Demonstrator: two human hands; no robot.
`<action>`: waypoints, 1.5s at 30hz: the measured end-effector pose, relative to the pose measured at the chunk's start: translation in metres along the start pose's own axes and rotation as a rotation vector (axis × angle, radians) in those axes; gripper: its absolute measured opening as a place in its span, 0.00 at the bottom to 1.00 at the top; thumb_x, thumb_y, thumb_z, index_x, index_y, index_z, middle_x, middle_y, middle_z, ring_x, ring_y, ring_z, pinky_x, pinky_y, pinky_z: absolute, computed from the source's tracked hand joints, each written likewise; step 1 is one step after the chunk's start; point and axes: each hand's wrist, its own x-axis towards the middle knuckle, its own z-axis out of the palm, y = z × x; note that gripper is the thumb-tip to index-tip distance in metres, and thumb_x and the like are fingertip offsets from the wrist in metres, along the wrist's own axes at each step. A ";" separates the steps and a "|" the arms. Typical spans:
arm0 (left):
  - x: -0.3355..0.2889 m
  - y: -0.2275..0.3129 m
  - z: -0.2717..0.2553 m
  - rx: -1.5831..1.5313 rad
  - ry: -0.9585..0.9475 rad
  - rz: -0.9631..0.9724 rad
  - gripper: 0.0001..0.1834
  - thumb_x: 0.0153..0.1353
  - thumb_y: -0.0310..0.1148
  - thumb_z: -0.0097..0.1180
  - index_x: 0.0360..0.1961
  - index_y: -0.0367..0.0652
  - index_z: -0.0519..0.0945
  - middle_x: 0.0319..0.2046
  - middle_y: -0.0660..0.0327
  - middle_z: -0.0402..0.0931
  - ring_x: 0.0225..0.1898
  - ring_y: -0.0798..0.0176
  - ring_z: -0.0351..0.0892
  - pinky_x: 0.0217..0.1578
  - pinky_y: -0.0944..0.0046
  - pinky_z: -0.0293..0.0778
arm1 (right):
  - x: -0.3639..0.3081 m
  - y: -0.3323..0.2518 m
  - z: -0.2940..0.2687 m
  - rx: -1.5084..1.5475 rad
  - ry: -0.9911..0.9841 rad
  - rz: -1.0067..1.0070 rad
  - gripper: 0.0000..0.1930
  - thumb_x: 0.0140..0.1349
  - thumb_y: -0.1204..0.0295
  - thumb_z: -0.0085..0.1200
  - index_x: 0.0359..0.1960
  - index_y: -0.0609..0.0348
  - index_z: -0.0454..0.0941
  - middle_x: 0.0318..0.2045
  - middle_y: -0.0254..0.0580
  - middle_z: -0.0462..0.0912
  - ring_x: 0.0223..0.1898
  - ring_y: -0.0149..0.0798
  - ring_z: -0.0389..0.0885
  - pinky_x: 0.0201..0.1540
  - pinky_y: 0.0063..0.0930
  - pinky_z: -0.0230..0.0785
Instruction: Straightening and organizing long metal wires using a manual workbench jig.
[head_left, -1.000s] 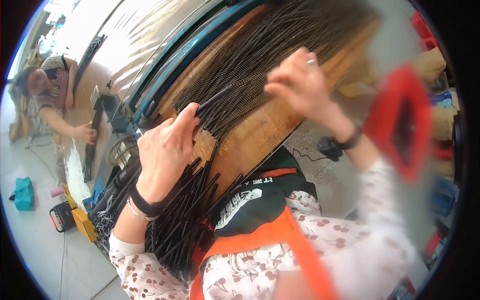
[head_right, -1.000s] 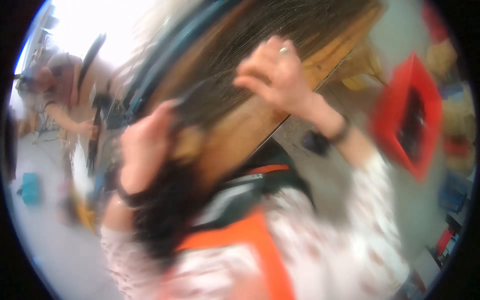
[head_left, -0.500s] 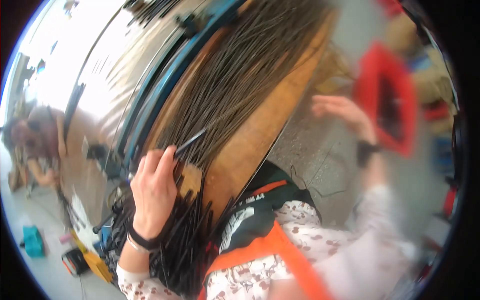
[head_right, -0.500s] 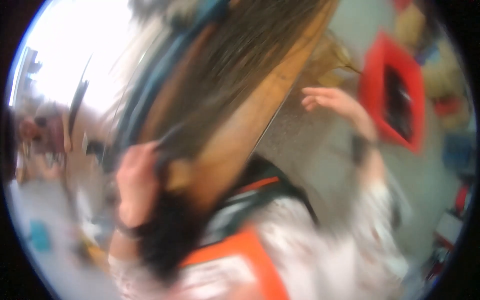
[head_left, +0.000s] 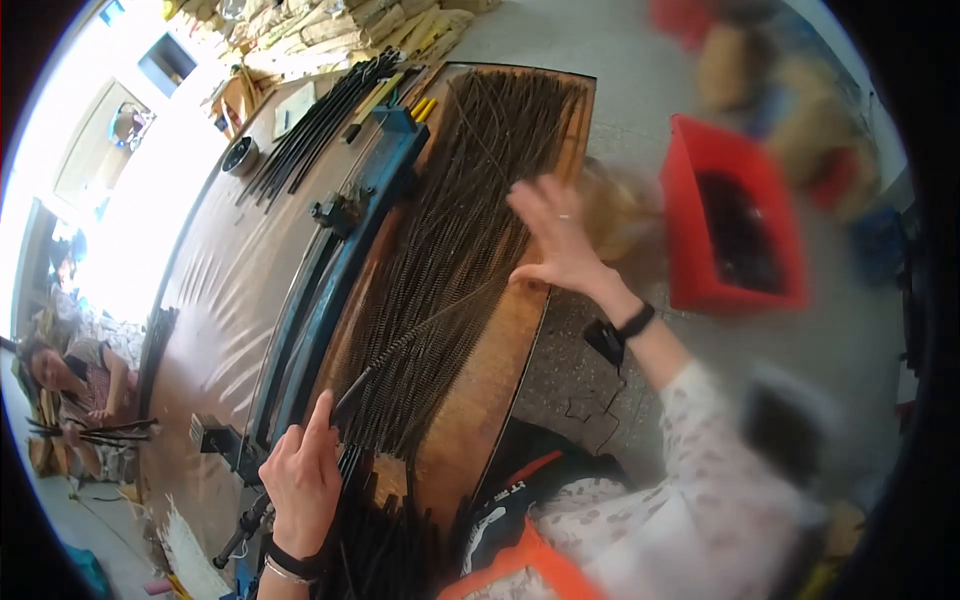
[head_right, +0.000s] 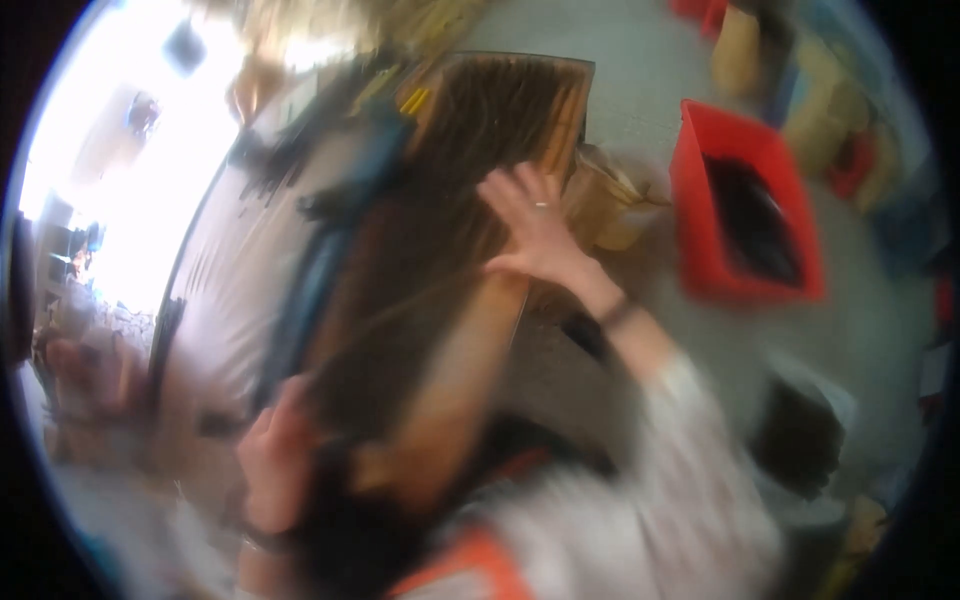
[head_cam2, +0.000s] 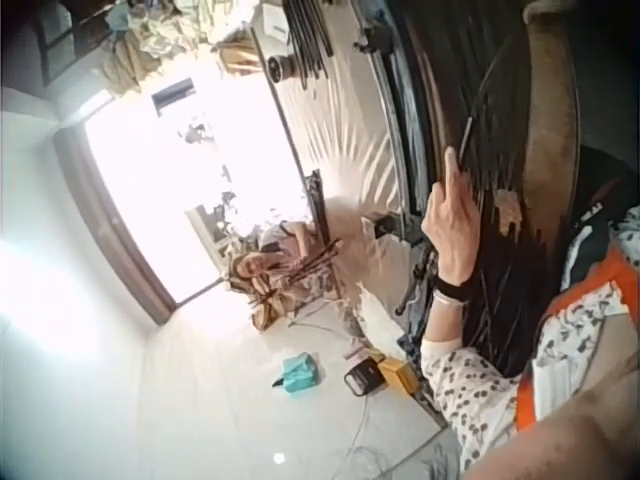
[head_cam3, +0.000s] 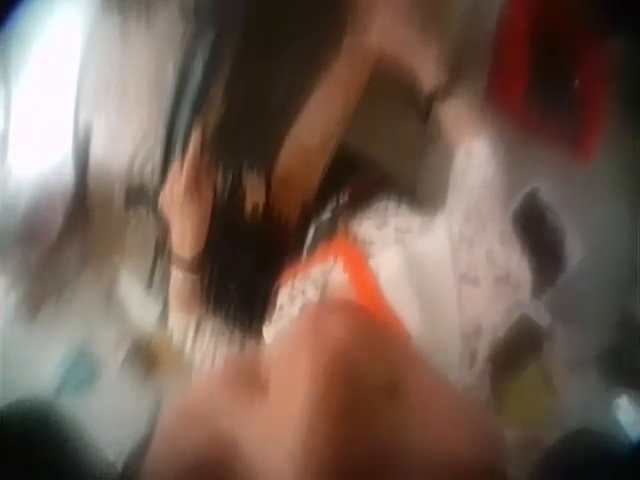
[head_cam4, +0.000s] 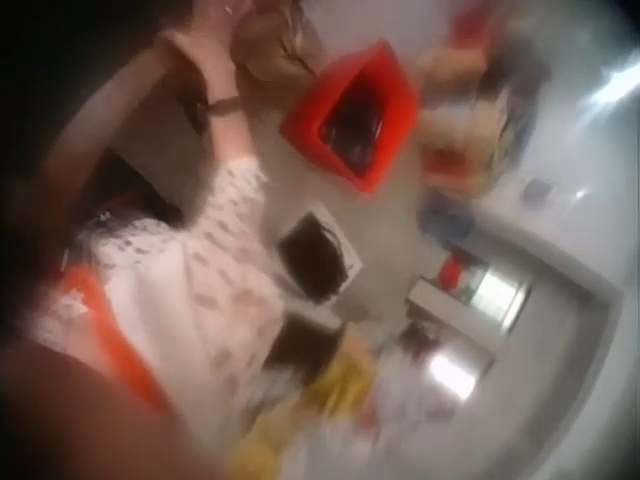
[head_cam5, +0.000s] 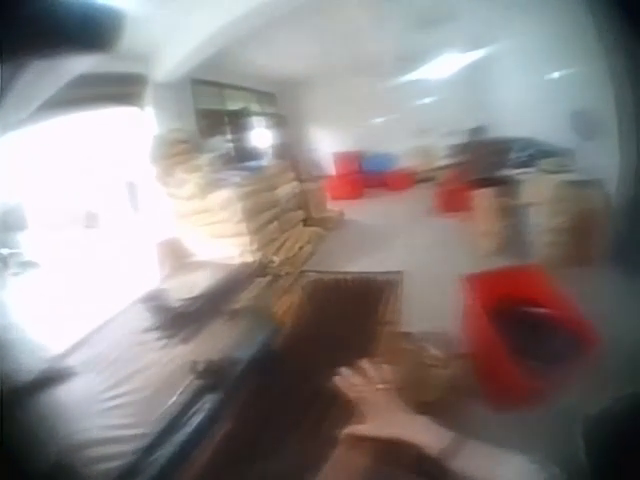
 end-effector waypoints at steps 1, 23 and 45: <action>0.007 0.002 -0.002 0.036 -0.006 -0.001 0.25 0.62 0.25 0.58 0.62 0.50 0.78 0.23 0.56 0.68 0.25 0.54 0.74 0.25 0.55 0.69 | 0.010 0.006 0.001 -0.019 0.007 0.000 0.33 0.55 0.51 0.69 0.60 0.52 0.76 0.60 0.45 0.76 0.64 0.51 0.70 0.71 0.49 0.54; 0.004 -0.066 -0.002 0.057 -0.173 -0.092 0.25 0.63 0.23 0.49 0.63 0.43 0.73 0.38 0.45 0.79 0.37 0.41 0.80 0.36 0.47 0.78 | 0.129 -0.013 0.139 0.659 0.080 -0.185 0.14 0.59 0.56 0.65 0.23 0.49 0.84 0.22 0.39 0.83 0.26 0.44 0.84 0.29 0.36 0.76; 0.025 -0.090 0.029 0.199 -0.240 0.042 0.30 0.62 0.28 0.53 0.67 0.34 0.67 0.36 0.45 0.77 0.34 0.42 0.78 0.32 0.47 0.74 | 0.133 -0.125 0.130 0.569 -0.193 -0.282 0.12 0.63 0.62 0.58 0.45 0.51 0.80 0.22 0.44 0.82 0.27 0.49 0.84 0.32 0.41 0.77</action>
